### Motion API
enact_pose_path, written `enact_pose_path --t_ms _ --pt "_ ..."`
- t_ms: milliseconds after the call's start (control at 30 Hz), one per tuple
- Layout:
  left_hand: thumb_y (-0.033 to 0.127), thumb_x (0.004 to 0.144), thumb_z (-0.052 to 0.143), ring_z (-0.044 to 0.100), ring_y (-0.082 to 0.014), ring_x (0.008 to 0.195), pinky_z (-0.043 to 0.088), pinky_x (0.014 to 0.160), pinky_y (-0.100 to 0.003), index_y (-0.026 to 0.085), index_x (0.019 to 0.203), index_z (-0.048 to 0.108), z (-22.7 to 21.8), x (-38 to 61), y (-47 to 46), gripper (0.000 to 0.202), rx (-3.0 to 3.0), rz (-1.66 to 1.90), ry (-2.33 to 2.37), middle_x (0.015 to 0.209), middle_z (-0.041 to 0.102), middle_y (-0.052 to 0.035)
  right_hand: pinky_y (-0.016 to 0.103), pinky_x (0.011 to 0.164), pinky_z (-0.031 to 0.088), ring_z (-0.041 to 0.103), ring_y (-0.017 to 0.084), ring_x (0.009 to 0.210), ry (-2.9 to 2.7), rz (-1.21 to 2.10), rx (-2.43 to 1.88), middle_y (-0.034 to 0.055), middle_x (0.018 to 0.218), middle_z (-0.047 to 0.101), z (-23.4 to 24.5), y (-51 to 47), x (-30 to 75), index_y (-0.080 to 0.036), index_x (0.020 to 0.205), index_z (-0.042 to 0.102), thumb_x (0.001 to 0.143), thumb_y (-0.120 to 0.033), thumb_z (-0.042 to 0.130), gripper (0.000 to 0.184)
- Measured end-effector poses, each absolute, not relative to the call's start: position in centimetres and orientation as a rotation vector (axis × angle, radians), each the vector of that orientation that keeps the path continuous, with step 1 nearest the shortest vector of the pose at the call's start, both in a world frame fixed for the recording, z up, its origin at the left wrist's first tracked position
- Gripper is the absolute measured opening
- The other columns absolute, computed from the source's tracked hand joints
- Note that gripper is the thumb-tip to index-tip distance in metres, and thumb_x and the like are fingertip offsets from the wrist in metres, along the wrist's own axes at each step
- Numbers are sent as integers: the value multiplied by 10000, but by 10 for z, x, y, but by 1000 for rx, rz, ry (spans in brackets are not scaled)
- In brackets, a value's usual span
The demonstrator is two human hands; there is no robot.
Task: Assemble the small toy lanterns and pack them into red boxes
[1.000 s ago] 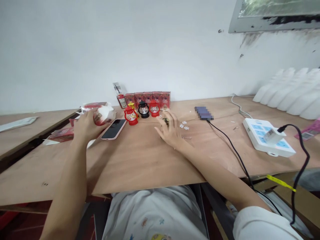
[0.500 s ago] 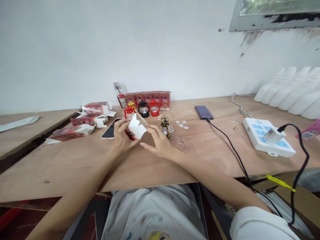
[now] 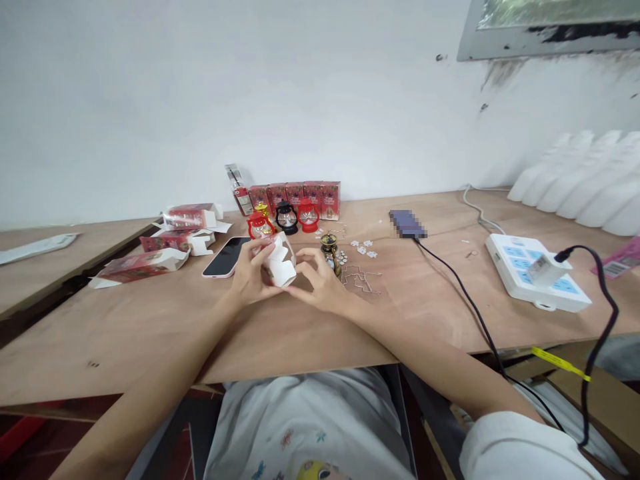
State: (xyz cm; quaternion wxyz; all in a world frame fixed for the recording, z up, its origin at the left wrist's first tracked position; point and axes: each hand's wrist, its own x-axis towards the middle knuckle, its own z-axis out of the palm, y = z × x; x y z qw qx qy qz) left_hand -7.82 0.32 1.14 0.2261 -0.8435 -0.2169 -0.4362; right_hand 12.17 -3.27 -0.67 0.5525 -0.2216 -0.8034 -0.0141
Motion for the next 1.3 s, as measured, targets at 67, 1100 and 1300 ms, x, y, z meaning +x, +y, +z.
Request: enact_pose_path --t_ms 67,1100,1300 --pt "559 693 652 483 -300 1018 437 823 -452 260 1419 276 13 -78 2 871 -2286 -1148 -649 1163 427 -141 446 933 475 511 249 1097 -1925 -31 -528 122 1110 465 -7 -32 123 -204 958 506 790 -294 639 233" --pt "234 852 562 634 -213 1016 488 906 -476 208 954 457 4 -64 4 149 -2318 -1007 -298 1008 676 -82 326 850 461 589 171 909 -1566 897 -895 25 973 650 -9 -21 119 -207 1011 589 792 -420 599 305" --pt "236 863 561 651 -175 960 458 913 -411 204 881 493 11 -62 0 78 -2235 -1002 -250 930 704 -43 338 824 499 601 184 992 -1600 788 -861 57 1099 621 -18 -23 113 -225 1128 488 693 -156 611 456"
